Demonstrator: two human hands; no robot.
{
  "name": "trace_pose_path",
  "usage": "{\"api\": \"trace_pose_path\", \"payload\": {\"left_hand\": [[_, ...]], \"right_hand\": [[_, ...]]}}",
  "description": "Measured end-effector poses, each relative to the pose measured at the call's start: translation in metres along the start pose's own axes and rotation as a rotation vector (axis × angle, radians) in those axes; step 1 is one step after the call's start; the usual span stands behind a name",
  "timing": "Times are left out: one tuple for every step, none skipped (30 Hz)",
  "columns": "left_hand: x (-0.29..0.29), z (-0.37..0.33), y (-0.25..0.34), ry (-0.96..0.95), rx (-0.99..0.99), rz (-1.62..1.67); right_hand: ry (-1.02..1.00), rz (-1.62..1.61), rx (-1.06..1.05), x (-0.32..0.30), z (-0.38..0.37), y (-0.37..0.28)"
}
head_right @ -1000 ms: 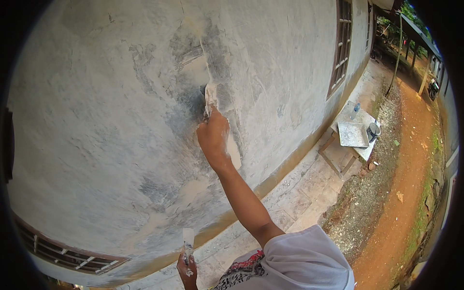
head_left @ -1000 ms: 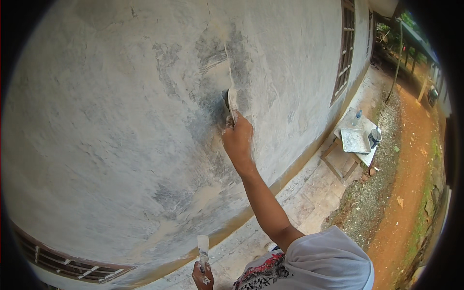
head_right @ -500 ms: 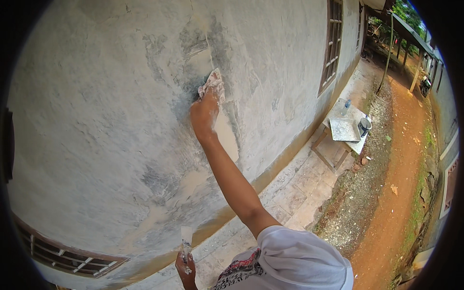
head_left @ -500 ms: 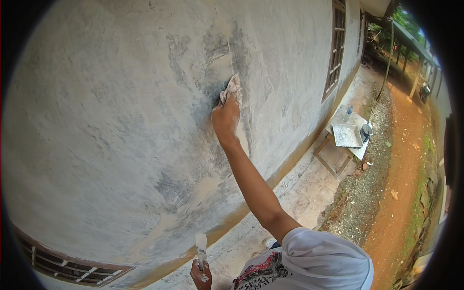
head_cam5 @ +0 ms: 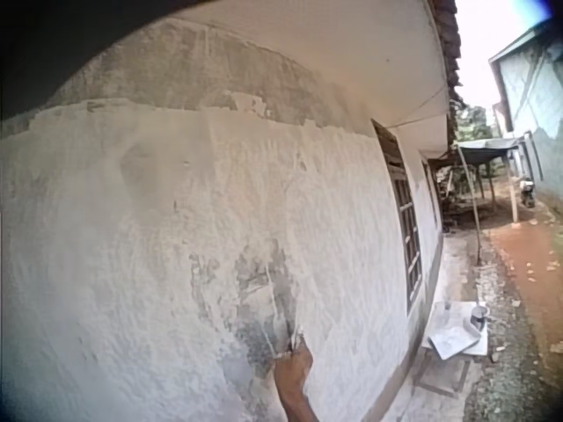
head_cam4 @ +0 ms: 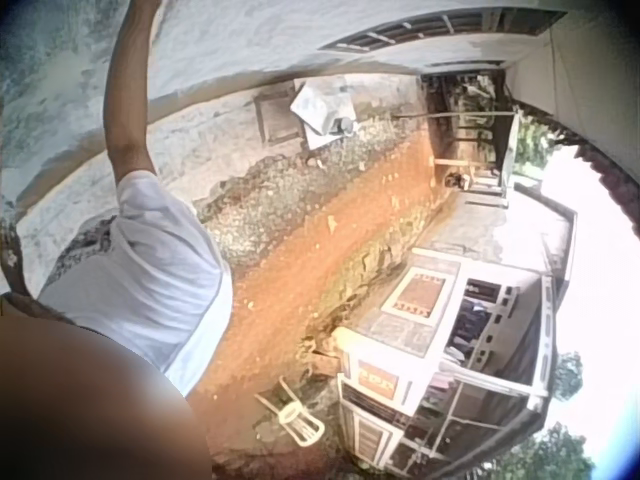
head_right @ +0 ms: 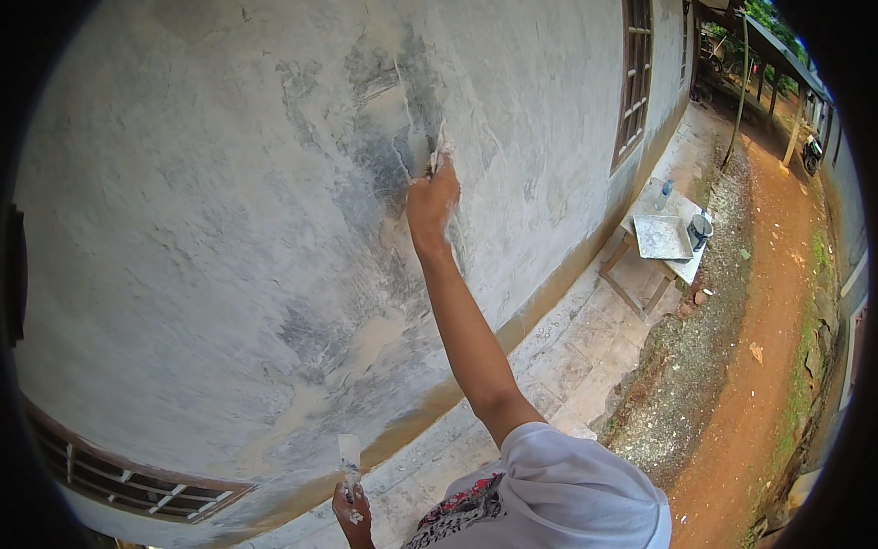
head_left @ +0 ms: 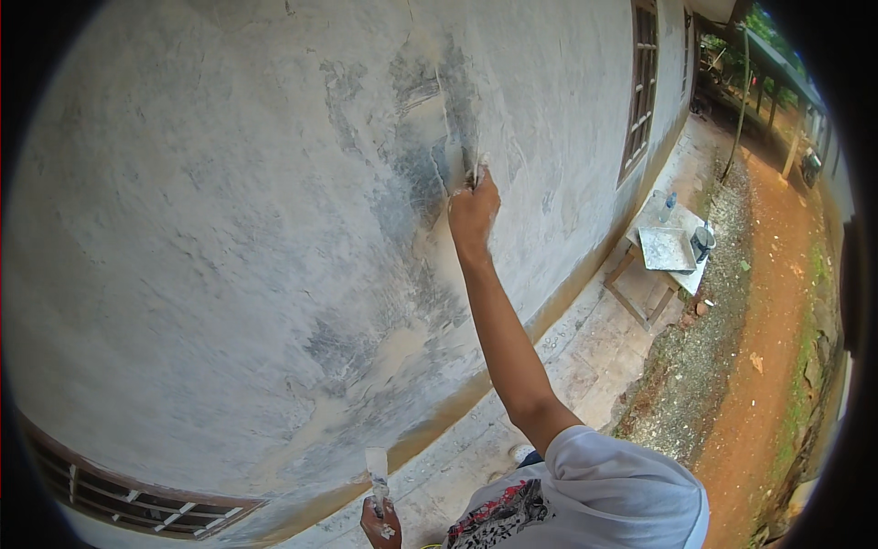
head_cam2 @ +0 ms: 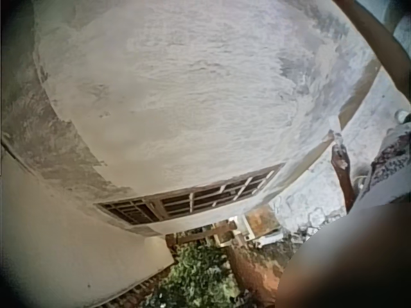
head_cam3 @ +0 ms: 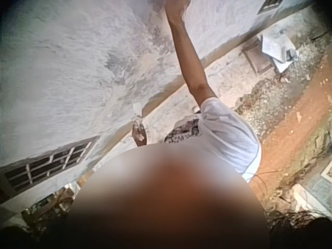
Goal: Apply wall putty or filler to an exterior wall using a putty knife to repair imperfections.
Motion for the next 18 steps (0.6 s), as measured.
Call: {"api": "trace_pose_path", "payload": {"left_hand": [[0.001, -0.005, -0.005, 0.011, 0.025, -0.049], [0.005, -0.005, -0.003, 0.003, 0.029, -0.05], [0.007, -0.003, -0.001, -0.015, 0.014, -0.018], [0.009, -0.005, 0.001, -0.036, 0.005, 0.015], [0.012, -0.007, 0.007, 0.063, 0.313, -0.003], [0.015, -0.003, 0.013, 0.052, 0.308, -0.008], [0.018, -0.002, 0.017, -0.034, 0.139, 0.045], [0.022, -0.004, 0.016, -0.113, -0.03, 0.096], [0.024, -0.006, 0.017, -0.107, -0.029, 0.024], [0.025, -0.013, 0.004, -0.104, -0.032, 0.023], [0.025, -0.02, -0.011, -0.11, 0.004, -0.043], [0.024, -0.022, -0.027, -0.113, 0.037, -0.109], [0.026, -0.022, -0.025, -0.116, 0.032, -0.113], [0.029, -0.021, -0.016, -0.098, 0.072, -0.08], [0.03, -0.021, -0.01, -0.079, 0.11, -0.046], [0.029, -0.017, -0.014, -0.081, 0.095, -0.05], [0.027, -0.014, -0.021, -0.077, 0.051, -0.02], [0.022, -0.007, -0.024, -0.059, 0.0, 0.011]], "right_hand": [[-0.038, 0.094, -0.042, 0.018, 0.009, -0.009], [-0.079, 0.178, -0.07, 0.038, 0.027, -0.018], [-0.168, 0.182, -0.037, 0.051, 0.048, -0.032], [-0.252, 0.186, -0.006, 0.057, 0.069, -0.048], [-0.302, 0.167, -0.073, 0.061, 0.09, -0.061], [-0.356, 0.156, -0.134, 0.057, 0.111, -0.068], [-0.424, 0.083, -0.16, 0.047, 0.128, -0.078], [-0.491, 0.003, -0.187, 0.043, 0.144, -0.086], [-0.491, 0.002, -0.185, 0.032, 0.153, -0.086], [-0.695, -0.104, -0.112, 0.03, 0.168, -0.081], [-0.899, -0.212, -0.033, 0.025, 0.182, -0.077], [-0.907, -0.217, -0.026, 0.015, 0.185, -0.071], [-0.851, -0.233, -0.011, 0.002, 0.183, -0.06], [-0.795, -0.24, 0.008, -0.012, 0.182, -0.047], [-0.759, -0.2, 0.054, -0.024, 0.177, -0.029], [-0.732, -0.165, 0.101, -0.035, 0.175, -0.01], [-0.736, -0.182, 0.182, -0.043, 0.178, 0.015], [-0.752, -0.208, 0.265, -0.046, 0.19, 0.043]]}}
Point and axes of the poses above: each hand's wrist, its own z-axis away from the middle knuckle, its own x-axis out of the palm, y = z × x, the point moved 6 cm from there along -z, towards the middle knuckle, and after that the axes turned 9 degrees about -x, right-handed, at the moved point
